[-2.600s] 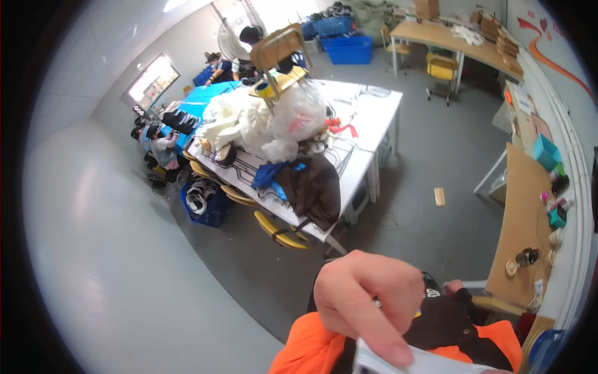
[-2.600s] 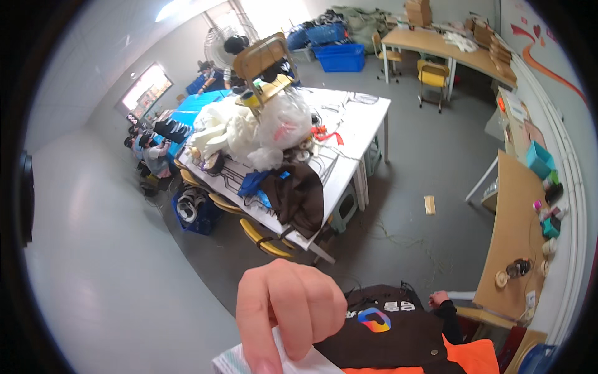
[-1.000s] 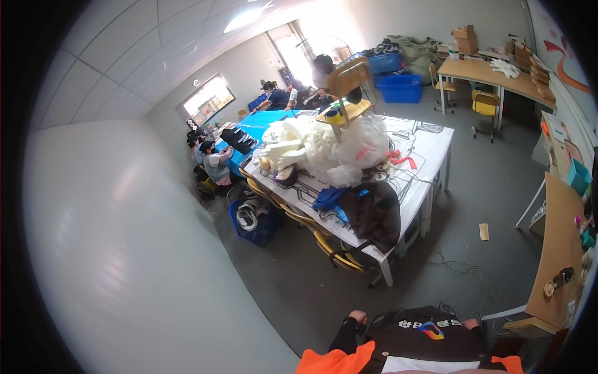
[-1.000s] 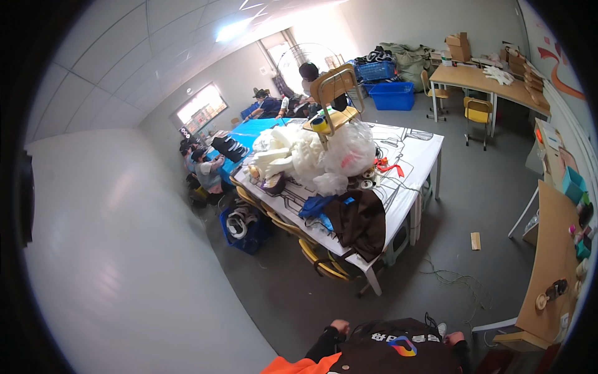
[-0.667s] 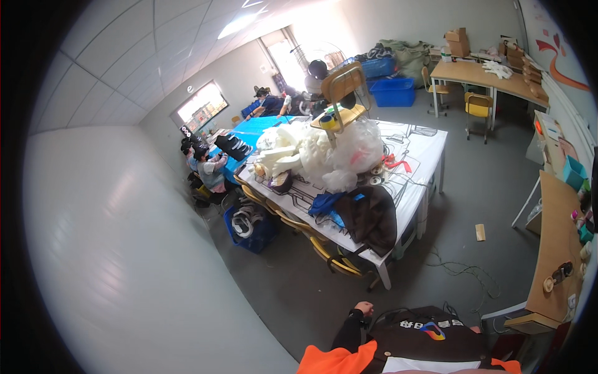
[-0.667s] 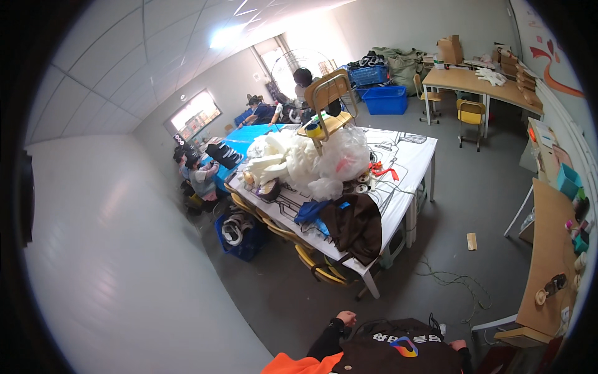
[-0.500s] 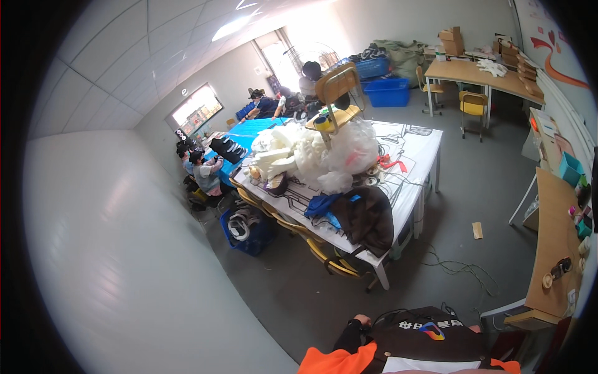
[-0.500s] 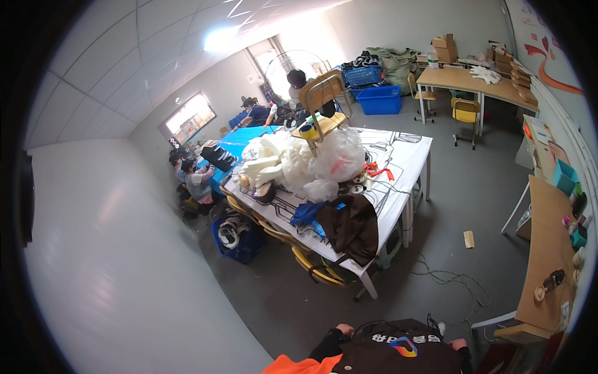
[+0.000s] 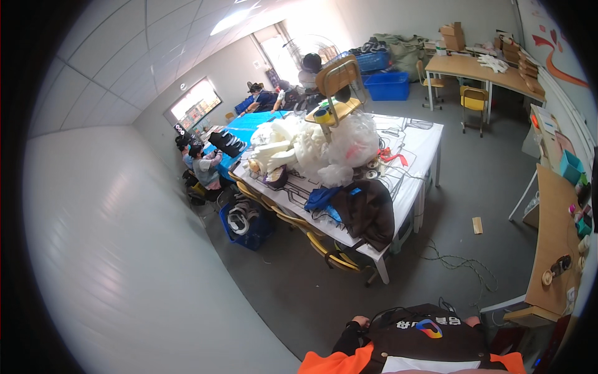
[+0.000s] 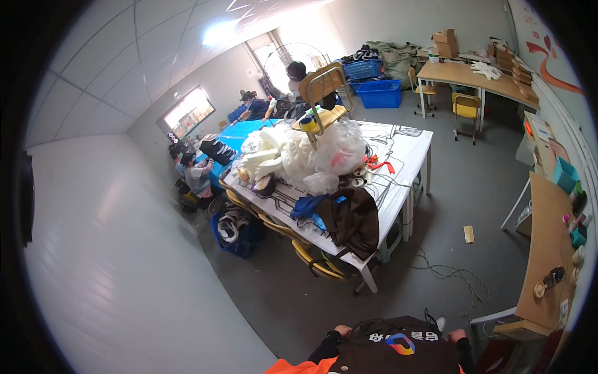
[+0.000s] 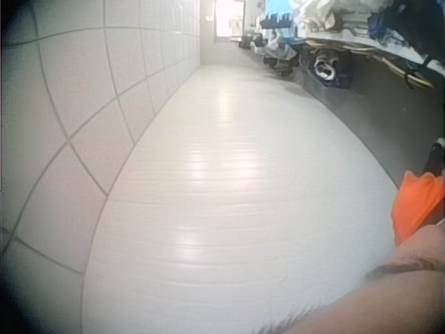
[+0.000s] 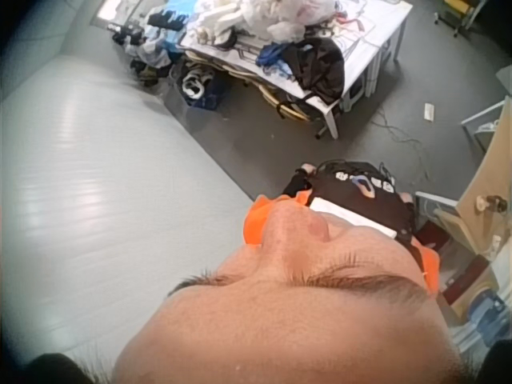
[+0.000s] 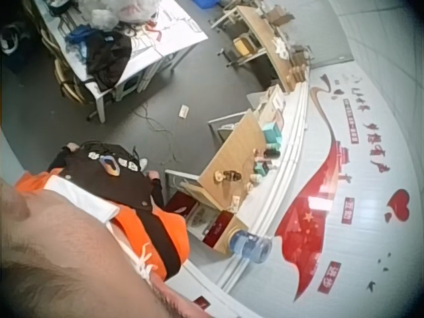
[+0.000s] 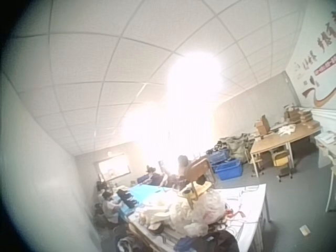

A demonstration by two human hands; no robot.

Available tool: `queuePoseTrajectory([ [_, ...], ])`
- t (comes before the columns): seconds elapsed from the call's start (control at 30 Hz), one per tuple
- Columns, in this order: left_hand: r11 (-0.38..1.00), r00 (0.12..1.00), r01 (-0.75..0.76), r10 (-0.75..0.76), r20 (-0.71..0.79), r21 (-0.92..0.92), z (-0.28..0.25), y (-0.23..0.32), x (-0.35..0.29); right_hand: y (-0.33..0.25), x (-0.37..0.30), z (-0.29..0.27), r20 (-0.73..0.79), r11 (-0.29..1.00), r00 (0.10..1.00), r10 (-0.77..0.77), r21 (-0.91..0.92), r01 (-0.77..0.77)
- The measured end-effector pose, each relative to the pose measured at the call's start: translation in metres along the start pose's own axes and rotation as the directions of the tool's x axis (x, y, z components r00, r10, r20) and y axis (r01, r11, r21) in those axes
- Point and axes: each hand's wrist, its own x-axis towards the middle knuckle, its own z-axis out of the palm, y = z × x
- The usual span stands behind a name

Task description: The person works on footwear components at a workbench, handles finished shoes, moves storage baskets, and then walks to a water dispenser to fill a cup.

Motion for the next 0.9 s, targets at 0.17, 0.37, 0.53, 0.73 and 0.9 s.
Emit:
queuePoseTrajectory([
  [0.17, 0.999, 1.000, 0.012, -0.013, 0.021, 0.044, -0.002, 0.001, -0.002, -0.004, -0.003, -0.002, -0.112, 0.970, 0.993, -0.027, 0.236, 0.053],
  [0.37, 0.962, 0.985, -0.158, 0.138, 0.103, 0.223, -0.011, 0.013, 0.005, -0.012, -0.010, 0.023, -0.028, 0.989, 0.999, 0.040, 0.140, -0.036],
  [0.53, 0.982, 0.997, 0.033, -0.019, 0.080, -0.184, -0.005, 0.015, 0.013, -0.015, -0.023, 0.028, 0.016, 0.986, 0.997, 0.070, 0.147, -0.072],
  [0.73, 0.994, 0.994, -0.080, 0.074, 0.082, 0.077, -0.008, 0.013, 0.018, -0.012, -0.016, 0.023, -0.029, 0.990, 0.999, 0.043, 0.133, -0.038],
  [0.9, 0.993, 0.995, -0.057, 0.048, 0.087, 0.103, -0.004, 0.020, 0.014, -0.014, -0.014, 0.001, -0.076, 0.996, 0.996, 0.040, 0.080, -0.034],
])
